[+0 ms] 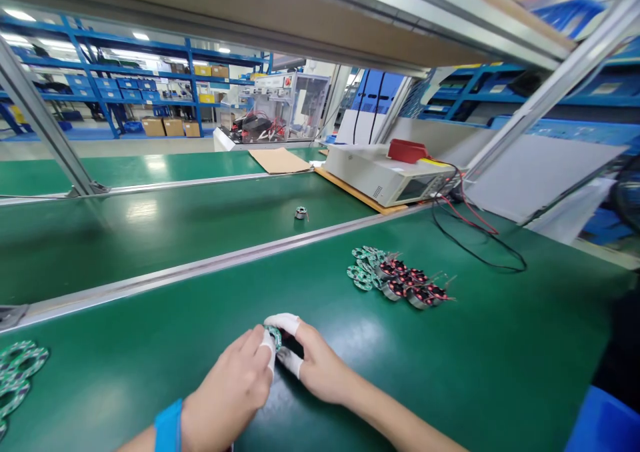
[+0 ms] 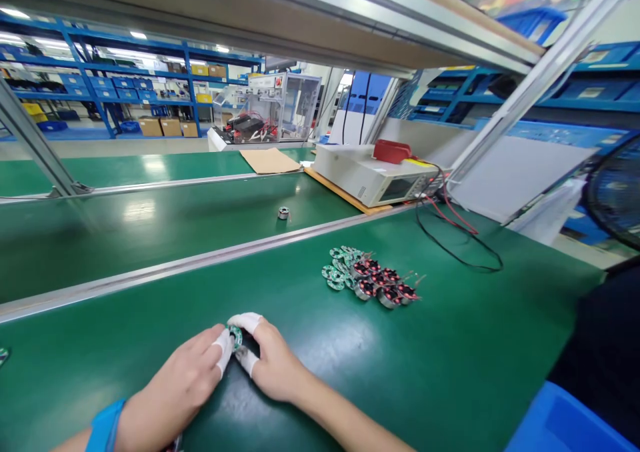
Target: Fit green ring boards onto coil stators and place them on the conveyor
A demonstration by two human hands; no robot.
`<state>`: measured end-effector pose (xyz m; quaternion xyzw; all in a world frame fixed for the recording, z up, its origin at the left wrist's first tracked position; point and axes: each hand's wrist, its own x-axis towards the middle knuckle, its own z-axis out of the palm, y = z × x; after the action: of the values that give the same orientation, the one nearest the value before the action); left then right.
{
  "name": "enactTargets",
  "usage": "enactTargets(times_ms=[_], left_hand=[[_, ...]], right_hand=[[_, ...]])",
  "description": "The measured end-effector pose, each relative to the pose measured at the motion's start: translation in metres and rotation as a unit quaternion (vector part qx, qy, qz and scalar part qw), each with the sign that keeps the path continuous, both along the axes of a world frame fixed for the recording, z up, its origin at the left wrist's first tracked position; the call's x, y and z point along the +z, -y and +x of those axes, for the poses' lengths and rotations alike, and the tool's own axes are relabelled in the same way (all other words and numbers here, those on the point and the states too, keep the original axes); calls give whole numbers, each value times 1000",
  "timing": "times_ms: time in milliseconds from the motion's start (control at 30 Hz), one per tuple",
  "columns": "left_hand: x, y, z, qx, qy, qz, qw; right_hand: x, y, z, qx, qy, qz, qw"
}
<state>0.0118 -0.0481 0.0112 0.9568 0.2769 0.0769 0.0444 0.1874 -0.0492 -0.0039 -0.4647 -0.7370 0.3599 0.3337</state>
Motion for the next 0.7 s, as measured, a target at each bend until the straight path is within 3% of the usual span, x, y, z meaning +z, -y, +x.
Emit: enactTargets(times_ms=[100,233,333,433,567,667,700], left_hand=[[3,-3,1,30,25,-51,998],[20,-21,-9,110,151,-172,967],[25,-28,-15,157,188,-247,937],[16,-21,-7,152,182,-313,920],[5,-28,0,150,202,-292,923],[24,-66,-34,192,191,-230,935],[35,-82,-55,250,178,-193,932]], right_hand=[[6,-1,4,-11,9,4,1000],[34,-1,25,-22,21,-46,998],[52,9,41,103,59,-153,981],[55,27,42,193,99,-173,961],[51,43,28,223,120,-97,963],[48,45,22,205,120,-51,970],[46,43,21,196,126,-39,972]])
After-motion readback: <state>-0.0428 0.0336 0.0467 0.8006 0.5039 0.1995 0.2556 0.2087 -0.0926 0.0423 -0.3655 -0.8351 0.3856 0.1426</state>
